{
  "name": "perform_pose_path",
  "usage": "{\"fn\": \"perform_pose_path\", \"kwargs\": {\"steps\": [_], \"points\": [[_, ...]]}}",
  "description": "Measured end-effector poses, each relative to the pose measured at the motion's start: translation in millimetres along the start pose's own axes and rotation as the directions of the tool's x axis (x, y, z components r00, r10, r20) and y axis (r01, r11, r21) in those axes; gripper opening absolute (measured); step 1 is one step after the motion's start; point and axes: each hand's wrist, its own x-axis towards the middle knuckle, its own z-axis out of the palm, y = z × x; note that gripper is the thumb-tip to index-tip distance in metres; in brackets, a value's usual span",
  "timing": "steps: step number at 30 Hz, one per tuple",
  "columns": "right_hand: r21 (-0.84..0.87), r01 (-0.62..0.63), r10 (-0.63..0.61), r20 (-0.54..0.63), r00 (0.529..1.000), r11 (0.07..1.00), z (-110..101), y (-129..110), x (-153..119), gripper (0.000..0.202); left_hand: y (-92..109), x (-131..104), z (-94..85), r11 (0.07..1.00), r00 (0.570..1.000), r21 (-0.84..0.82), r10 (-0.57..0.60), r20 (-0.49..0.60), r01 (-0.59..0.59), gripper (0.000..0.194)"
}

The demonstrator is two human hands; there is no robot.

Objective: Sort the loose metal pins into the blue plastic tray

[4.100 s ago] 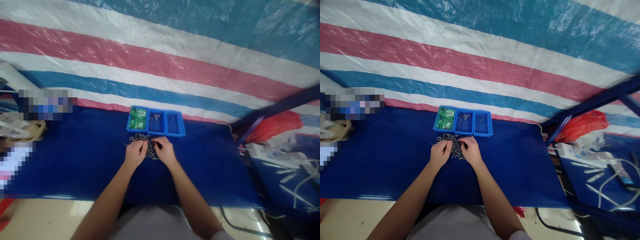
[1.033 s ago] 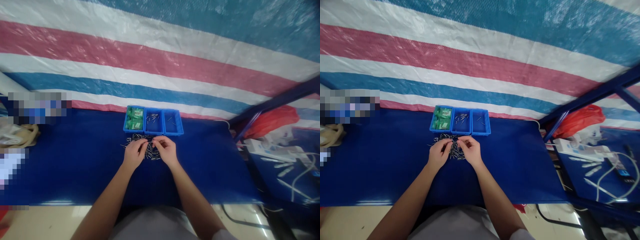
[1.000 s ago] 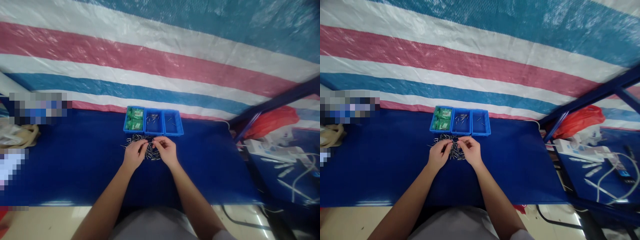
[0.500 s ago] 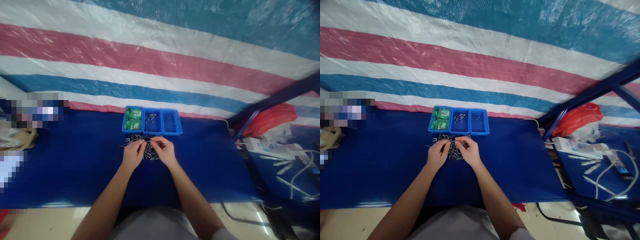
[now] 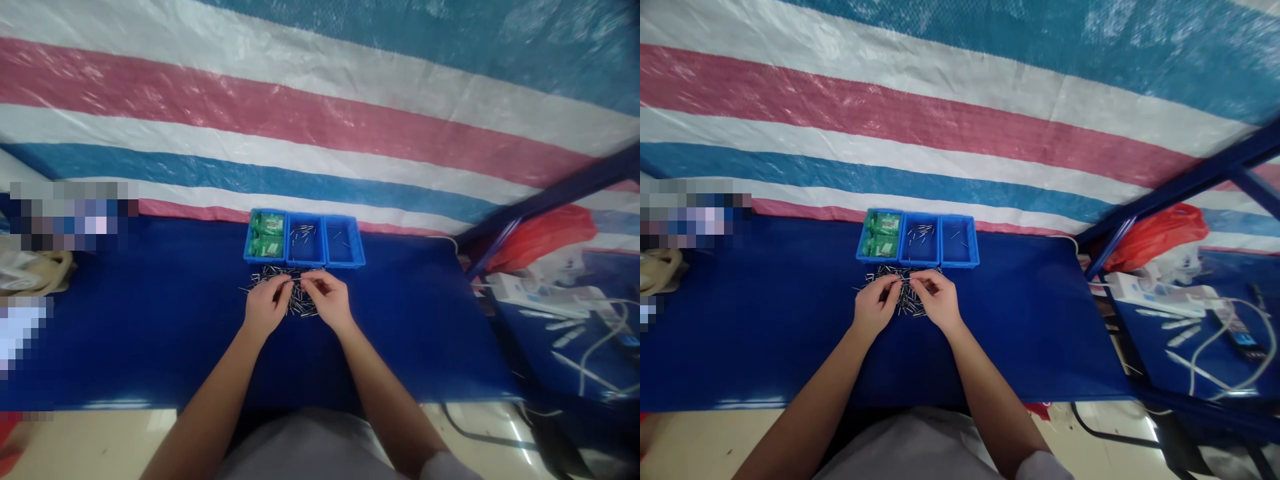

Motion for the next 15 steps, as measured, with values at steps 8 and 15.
{"fn": "perform_pose_path", "kwargs": {"steps": [8, 15], "points": [[-0.001, 0.018, -0.018, 0.008, 1.0, 1.0, 3.0, -1.5, -0.4, 0.013, -1.0, -1.1, 0.2, 0.999, 0.999, -0.047, 0.015, -0.034, -0.017, 0.017], [-0.021, 0.019, -0.019, 0.02, 1.0, 1.0, 1.1, 1.0, 0.2, 0.015, 0.7, 2.4, -2.3, 1.0, 1.0, -0.023, -0.003, 0.026, 0.004, 0.019]]}}
